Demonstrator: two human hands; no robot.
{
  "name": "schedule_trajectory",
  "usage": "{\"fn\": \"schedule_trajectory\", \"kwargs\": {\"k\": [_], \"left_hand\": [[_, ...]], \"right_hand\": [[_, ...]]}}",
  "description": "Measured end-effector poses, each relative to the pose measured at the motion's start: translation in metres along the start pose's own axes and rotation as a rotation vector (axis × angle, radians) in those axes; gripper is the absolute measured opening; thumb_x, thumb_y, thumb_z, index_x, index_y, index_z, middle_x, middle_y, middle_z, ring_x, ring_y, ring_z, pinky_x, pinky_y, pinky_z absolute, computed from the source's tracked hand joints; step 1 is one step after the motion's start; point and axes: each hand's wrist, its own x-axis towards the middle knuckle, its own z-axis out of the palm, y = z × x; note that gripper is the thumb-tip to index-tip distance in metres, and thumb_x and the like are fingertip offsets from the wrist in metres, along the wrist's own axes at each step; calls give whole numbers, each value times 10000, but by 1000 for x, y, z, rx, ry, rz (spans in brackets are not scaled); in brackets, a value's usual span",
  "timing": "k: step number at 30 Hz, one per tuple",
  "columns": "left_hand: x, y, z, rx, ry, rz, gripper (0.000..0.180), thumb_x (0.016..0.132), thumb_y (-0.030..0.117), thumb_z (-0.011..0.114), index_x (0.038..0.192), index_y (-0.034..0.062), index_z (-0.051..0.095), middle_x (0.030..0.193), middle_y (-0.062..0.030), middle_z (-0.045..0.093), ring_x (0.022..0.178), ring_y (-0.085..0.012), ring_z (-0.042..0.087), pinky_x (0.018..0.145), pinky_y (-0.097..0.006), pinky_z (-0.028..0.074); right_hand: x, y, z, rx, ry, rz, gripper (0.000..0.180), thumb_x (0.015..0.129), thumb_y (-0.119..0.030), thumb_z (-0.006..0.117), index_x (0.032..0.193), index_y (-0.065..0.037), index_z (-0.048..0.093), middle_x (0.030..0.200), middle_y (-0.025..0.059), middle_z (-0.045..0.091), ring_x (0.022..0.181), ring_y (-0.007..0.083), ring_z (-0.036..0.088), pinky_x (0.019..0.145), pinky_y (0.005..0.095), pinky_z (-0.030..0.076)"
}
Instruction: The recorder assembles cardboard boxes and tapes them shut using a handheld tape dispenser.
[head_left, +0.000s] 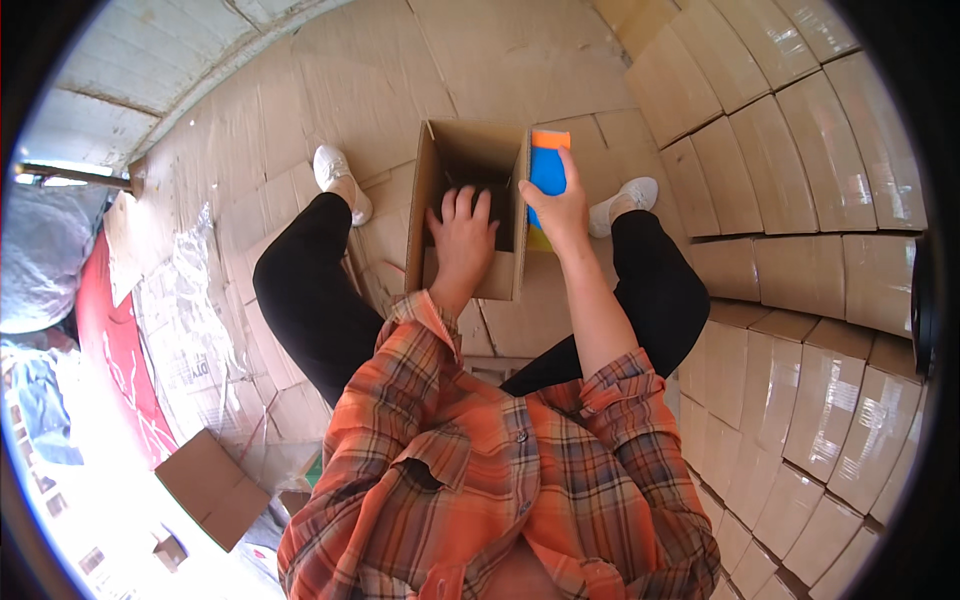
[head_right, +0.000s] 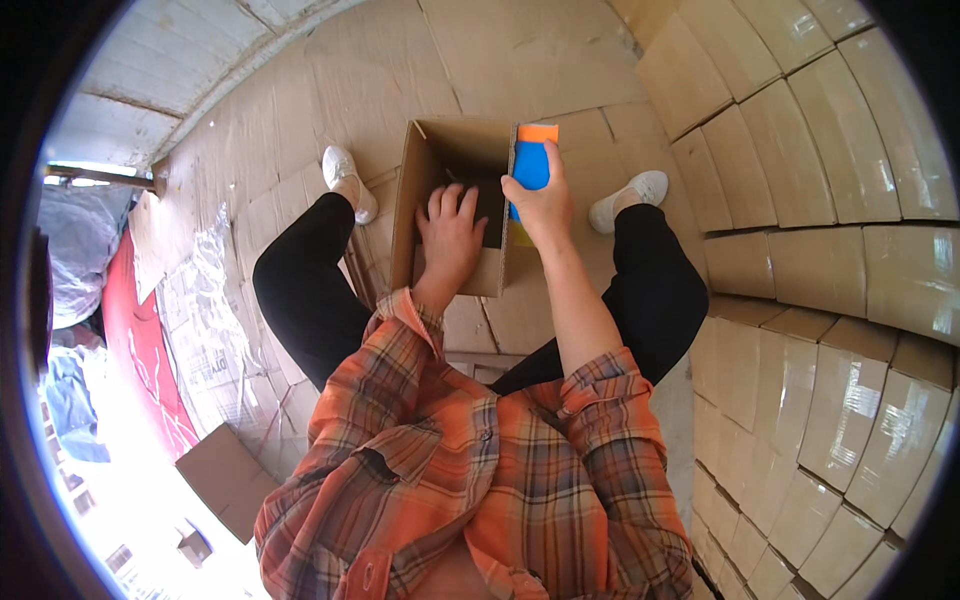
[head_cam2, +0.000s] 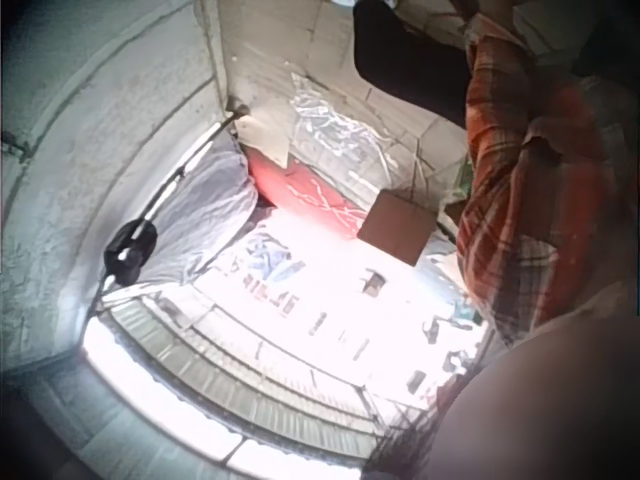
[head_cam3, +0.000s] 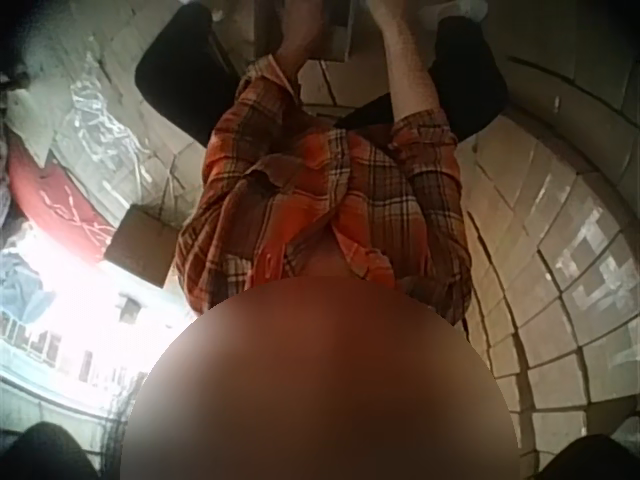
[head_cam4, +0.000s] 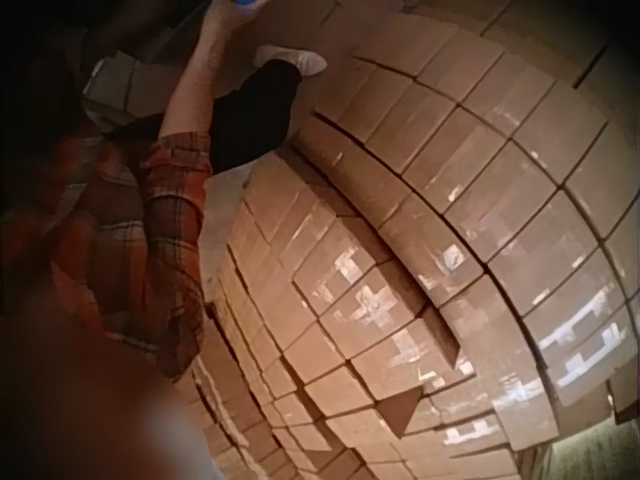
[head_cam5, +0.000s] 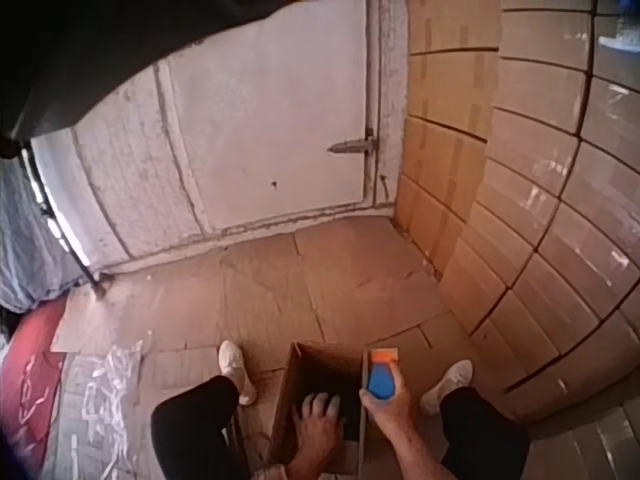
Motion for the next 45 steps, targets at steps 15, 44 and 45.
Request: {"fn": "schedule_trajectory", "kwargs": {"k": [15,44,45], "left_hand": [[47,-18,-6,38,166,102,541,704,234,778,1205,114,611,1050,-121,593,1066,-352,513,954,-492,412],[80,-13,-18,-29,448,24,81,743,190,728,792,156,673,810,-63,647,804,-292,618,698,-429,482],[79,-20,-18,-87,443,0,91,744,186,724,815,165,671,866,-54,647,881,-291,604,725,-444,464]], "right_hand": [[-2,-15,9,72,-28,125,925,616,-313,789,1429,-140,383,1123,211,639,1018,329,638,871,413,502],[-15,-13,-18,146,-77,119,870,624,-299,793,1395,-116,434,1061,187,660,961,286,651,837,398,508],[-14,-10,-13,102,-71,85,860,643,-294,787,1402,-114,427,1117,174,646,1003,279,638,864,387,498]]}}
